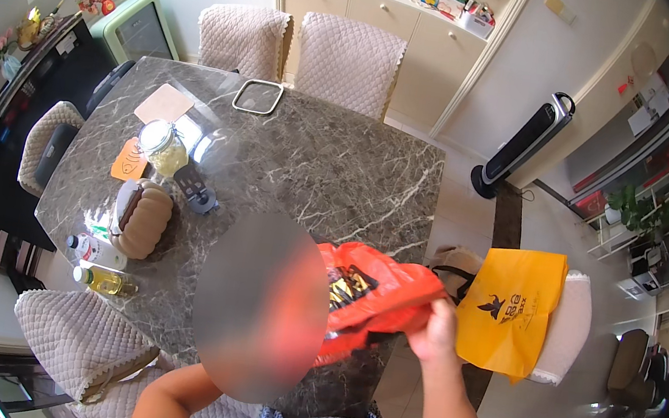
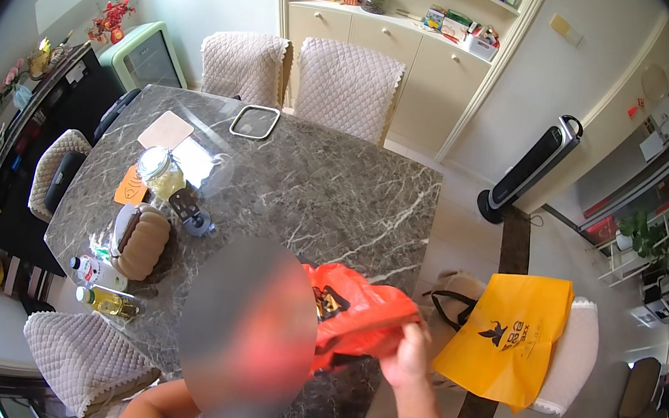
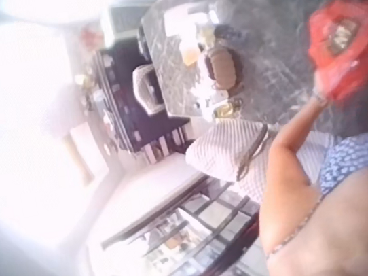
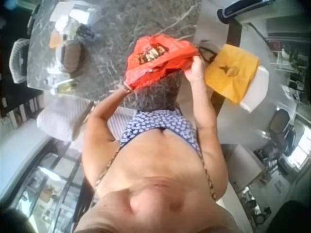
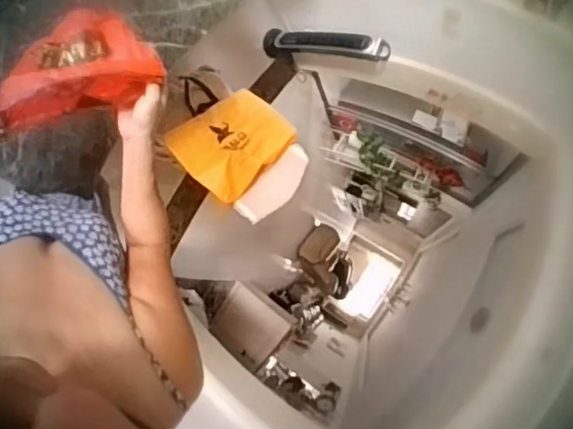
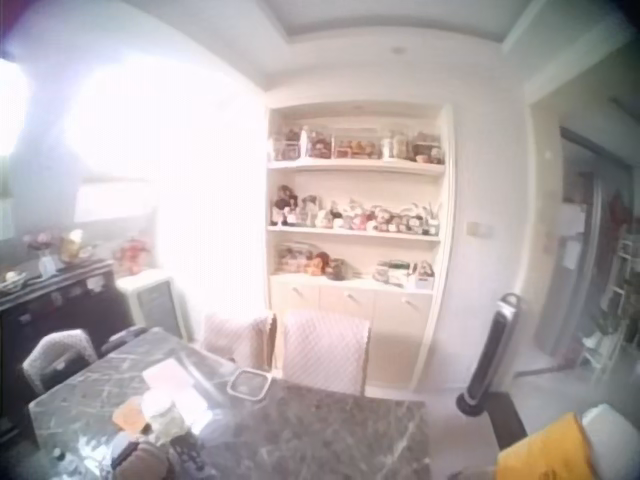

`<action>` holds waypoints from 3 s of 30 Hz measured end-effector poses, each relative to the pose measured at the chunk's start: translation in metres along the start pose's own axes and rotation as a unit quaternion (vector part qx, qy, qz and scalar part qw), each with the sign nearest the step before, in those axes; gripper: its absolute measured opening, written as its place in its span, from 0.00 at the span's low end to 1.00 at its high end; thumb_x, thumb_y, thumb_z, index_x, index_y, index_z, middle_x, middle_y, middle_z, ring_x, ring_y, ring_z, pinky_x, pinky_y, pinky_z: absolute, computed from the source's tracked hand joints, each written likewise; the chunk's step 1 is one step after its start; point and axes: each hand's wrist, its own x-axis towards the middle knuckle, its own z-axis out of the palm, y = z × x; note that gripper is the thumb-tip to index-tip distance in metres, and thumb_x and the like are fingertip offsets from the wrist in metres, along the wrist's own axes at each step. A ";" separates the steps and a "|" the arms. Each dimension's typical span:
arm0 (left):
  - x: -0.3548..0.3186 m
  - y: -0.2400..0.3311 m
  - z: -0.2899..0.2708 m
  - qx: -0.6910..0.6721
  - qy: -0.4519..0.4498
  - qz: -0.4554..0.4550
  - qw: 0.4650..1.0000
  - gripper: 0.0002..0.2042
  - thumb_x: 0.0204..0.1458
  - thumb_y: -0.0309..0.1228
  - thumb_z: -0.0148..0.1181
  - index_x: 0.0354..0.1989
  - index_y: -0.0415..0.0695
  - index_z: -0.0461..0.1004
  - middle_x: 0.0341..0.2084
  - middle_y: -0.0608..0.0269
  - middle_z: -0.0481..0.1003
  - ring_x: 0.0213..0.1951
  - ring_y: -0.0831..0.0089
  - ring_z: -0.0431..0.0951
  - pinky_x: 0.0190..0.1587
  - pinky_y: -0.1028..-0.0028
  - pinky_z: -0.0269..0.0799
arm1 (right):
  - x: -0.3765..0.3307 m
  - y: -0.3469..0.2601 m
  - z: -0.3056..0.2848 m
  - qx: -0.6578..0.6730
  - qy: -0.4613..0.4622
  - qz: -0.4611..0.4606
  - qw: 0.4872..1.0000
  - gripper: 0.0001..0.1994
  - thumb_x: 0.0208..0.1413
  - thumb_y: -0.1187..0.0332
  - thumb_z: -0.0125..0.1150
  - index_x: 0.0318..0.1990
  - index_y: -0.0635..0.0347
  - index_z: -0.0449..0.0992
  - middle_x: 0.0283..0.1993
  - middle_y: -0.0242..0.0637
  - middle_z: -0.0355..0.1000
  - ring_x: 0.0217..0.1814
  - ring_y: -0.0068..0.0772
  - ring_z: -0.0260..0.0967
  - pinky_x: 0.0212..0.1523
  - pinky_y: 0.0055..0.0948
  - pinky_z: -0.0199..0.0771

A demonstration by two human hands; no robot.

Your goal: The person organizes household items by handling plastic bags, a red bag, and a yellow bag. They place items into a trash bin and arrange bags on a dining table. The person also picks up a mug and a spoon in the kitchen.

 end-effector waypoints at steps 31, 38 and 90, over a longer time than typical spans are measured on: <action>0.145 0.030 0.027 0.643 -0.310 0.013 0.700 0.17 0.43 0.44 0.53 0.37 0.47 0.74 0.36 0.54 0.74 0.39 0.61 0.74 0.39 0.68 0.70 | 0.009 0.044 0.008 -0.731 0.053 -0.255 0.631 0.23 0.43 0.74 0.57 0.48 0.65 0.55 0.38 0.51 0.64 0.40 0.53 0.63 0.42 0.41 0.65; 0.133 0.101 -0.005 0.573 -0.335 0.053 0.746 0.10 0.43 0.36 0.51 0.30 0.44 0.73 0.29 0.56 0.75 0.31 0.60 0.76 0.29 0.65 0.73 | 0.009 0.071 0.033 -0.768 -0.143 -0.249 0.572 0.20 0.50 0.69 0.48 0.50 0.69 0.59 0.50 0.57 0.59 0.53 0.54 0.56 0.54 0.42 0.57; 0.016 0.012 -0.064 0.413 0.071 0.098 0.902 0.10 0.42 0.25 0.55 0.35 0.45 0.69 0.38 0.57 0.68 0.42 0.60 0.69 0.43 0.63 0.65 | -0.030 0.162 -0.111 -0.794 -0.108 -0.225 0.554 0.12 0.47 0.71 0.49 0.41 0.60 0.69 0.43 0.40 0.67 0.48 0.42 0.64 0.49 0.47 0.61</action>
